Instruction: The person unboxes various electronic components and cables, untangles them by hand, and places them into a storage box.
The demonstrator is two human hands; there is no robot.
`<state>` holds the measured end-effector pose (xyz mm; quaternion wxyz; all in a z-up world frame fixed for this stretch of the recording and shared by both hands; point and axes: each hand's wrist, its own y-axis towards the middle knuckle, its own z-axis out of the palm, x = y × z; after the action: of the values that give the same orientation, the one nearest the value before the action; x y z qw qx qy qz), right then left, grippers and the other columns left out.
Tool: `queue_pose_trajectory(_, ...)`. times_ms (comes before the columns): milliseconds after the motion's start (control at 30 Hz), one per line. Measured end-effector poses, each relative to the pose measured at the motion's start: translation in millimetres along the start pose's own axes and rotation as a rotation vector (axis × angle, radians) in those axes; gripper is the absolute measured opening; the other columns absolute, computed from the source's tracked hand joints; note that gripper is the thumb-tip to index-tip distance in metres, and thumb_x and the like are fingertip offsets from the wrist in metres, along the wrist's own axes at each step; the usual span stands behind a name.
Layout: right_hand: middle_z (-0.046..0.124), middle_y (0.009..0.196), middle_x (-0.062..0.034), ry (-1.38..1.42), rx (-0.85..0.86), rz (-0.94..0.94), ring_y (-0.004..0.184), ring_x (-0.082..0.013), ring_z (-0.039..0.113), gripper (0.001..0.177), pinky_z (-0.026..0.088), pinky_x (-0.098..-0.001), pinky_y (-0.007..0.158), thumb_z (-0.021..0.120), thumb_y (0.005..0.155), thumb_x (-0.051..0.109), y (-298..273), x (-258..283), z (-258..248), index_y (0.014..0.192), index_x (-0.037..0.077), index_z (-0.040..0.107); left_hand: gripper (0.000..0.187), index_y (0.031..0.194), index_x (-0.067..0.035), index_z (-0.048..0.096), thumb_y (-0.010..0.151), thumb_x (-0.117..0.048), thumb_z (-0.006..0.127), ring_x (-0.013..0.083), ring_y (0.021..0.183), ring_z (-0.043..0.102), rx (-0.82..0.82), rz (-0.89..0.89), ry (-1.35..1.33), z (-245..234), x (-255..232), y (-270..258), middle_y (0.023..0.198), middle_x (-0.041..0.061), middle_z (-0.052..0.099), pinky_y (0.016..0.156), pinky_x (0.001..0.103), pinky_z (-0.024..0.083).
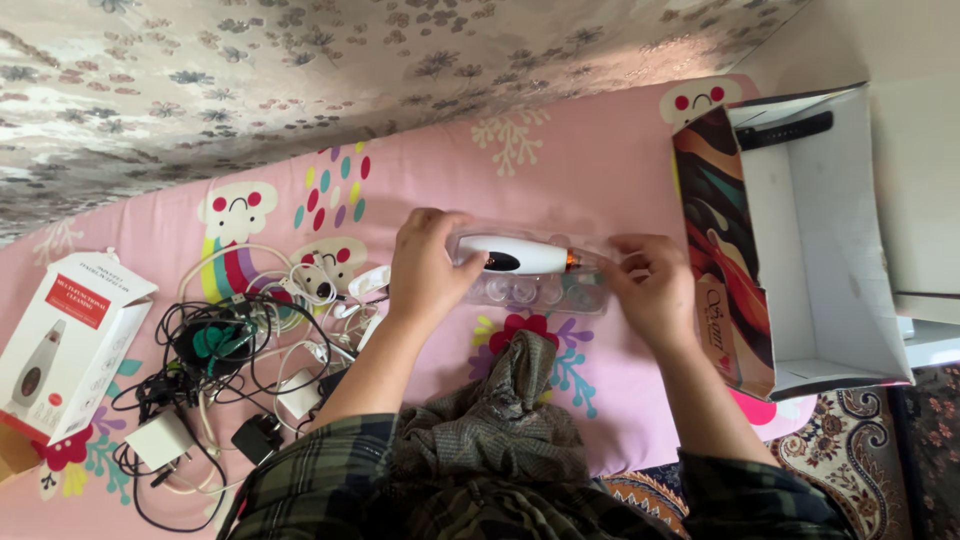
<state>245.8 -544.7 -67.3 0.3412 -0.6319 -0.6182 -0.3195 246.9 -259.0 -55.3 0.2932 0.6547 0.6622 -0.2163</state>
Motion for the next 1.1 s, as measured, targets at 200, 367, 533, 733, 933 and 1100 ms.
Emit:
queue_pose_trajectory(200,0.072,0.096,-0.0091,0.353,0.160,0.348,0.083,-0.0106,0.067,0.054,0.055,-0.0236,0.072,0.080,0.083,0.009,11.0,-23.3,10.6,0.134,0.000,0.063,0.053,0.113,-0.009,0.071,0.066,-0.023,0.091,0.0195,0.088,0.064,0.099,-0.276,-0.260,23.8,30.3,6.4,0.099,0.007,0.066,0.079,0.034,0.054)
queue_pose_trajectory(367,0.071,0.100,-0.0066,0.497,0.160,0.414,0.084,-0.0111,0.068,0.052,0.056,-0.0239,0.069,0.079,0.083,0.007,14.3,-29.8,16.7,0.132,-0.002,0.063,0.049,0.111,-0.008,0.071,0.069,-0.023,0.090,0.0141,0.083,0.062,0.147,-0.368,-0.312,33.3,38.4,8.4,0.093,0.002,0.067,0.076,0.031,0.054)
queue_pose_trajectory(533,0.071,0.101,-0.0060,0.520,0.165,0.431,0.084,-0.0112,0.067,0.052,0.054,-0.0241,0.068,0.077,0.084,0.006,15.1,-30.4,17.2,0.133,-0.002,0.062,0.045,0.109,-0.007,0.071,0.070,-0.021,0.089,0.0126,0.085,0.062,0.123,-0.345,-0.348,34.5,39.4,7.7,0.095,0.001,0.066,0.077,0.030,0.054)
queue_pose_trajectory(733,0.071,0.102,-0.0071,0.493,0.162,0.389,0.086,-0.0119,0.066,0.051,0.054,-0.0242,0.071,0.078,0.086,0.005,15.3,-31.3,17.5,0.134,-0.002,0.063,0.046,0.112,-0.008,0.070,0.072,-0.020,0.089,0.0135,0.088,0.065,0.178,-0.427,-0.357,36.1,40.9,10.3,0.099,0.004,0.070,0.080,0.031,0.055)
queue_pose_trajectory(933,0.066,0.113,-0.0034,0.475,-0.115,0.291,0.092,-0.0078,0.064,0.046,0.055,-0.0212,0.075,0.068,0.091,0.002,-5.3,-24.2,-1.2,0.137,-0.001,0.060,0.042,0.124,-0.004,0.065,0.086,-0.006,0.082,0.0164,0.107,0.063,-0.151,-0.299,-0.705,-10.9,56.1,-26.8,0.121,0.007,0.068,0.094,0.031,0.055)
queue_pose_trajectory(1100,0.065,0.110,-0.0023,0.495,-0.116,0.203,0.089,-0.0067,0.061,0.040,0.050,-0.0198,0.075,0.067,0.095,-0.001,-23.9,-20.0,-11.6,0.135,-0.002,0.062,0.035,0.122,-0.004,0.066,0.089,0.003,0.072,0.0126,0.105,0.068,-0.390,-0.410,-0.770,-132.0,83.0,-99.4,0.117,0.006,0.070,0.093,0.025,0.056)
